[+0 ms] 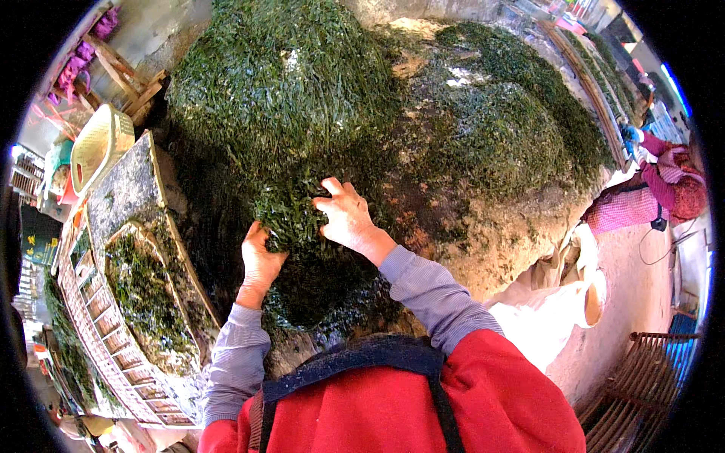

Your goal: The person picks through a pile of green leaves on a table by hand and places them into rows on a wooden tray.

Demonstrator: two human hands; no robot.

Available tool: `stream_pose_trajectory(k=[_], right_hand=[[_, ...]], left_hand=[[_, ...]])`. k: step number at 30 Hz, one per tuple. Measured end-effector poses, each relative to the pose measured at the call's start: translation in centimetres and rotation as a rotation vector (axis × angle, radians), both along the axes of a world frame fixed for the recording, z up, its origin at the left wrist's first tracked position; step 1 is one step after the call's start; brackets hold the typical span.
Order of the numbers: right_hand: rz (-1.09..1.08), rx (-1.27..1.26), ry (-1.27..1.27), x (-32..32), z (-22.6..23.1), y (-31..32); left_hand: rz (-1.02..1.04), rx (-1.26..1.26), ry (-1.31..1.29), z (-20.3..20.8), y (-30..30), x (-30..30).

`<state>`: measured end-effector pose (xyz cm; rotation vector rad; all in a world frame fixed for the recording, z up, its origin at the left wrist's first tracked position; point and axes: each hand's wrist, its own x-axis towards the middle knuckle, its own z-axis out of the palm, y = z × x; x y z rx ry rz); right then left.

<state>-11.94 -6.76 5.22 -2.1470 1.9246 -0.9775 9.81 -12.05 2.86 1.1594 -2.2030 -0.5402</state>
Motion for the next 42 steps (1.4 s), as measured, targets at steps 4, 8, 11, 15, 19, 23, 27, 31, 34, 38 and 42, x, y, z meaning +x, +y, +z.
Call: stream_pose_trajectory(k=[4,8,11,15,19,23,27,31,34,38,42], right_hand=[[0.041,-0.322,-0.264,2.2,7.2,1.7],[-0.052,-0.439,-0.256,3.1,14.7,-0.5],[-0.008,0.015,-0.367,1.5,13.9,-1.9],[0.035,0.405,-0.075,0.6,5.5,6.2],[0.014,0.481,0.321,4.1,-2.9,12.0],[0.082,0.185,-0.183,1.0,-3.2,10.1],[0.087,0.189,-0.316,1.3,7.4,9.3],[0.187,-0.084,-0.606,1.1,12.4,5.8],[0.072,0.12,-0.395,1.1,12.1,3.7],[0.075,0.351,-0.039,-0.5,1.7,8.0],[0.018,0.532,0.045,1.9,-4.9,20.4]], left_hand=[[-0.01,0.145,0.51,10.2,2.1,0.1],[0.08,0.206,0.778,16.3,0.6,-0.3],[0.167,-0.037,0.573,12.7,-1.7,1.3],[0.135,-0.147,-0.191,5.5,6.9,3.8],[0.037,0.086,-0.491,-2.1,16.8,3.1],[0.065,-0.005,0.019,-1.6,13.8,3.9],[0.087,0.373,0.527,11.2,10.7,3.0],[0.032,0.492,1.08,18.8,8.4,2.3],[0.253,0.103,0.283,14.0,3.1,4.0],[0.144,-0.058,0.113,8.1,9.6,5.1],[0.247,0.278,0.11,1.9,20.6,10.3]])
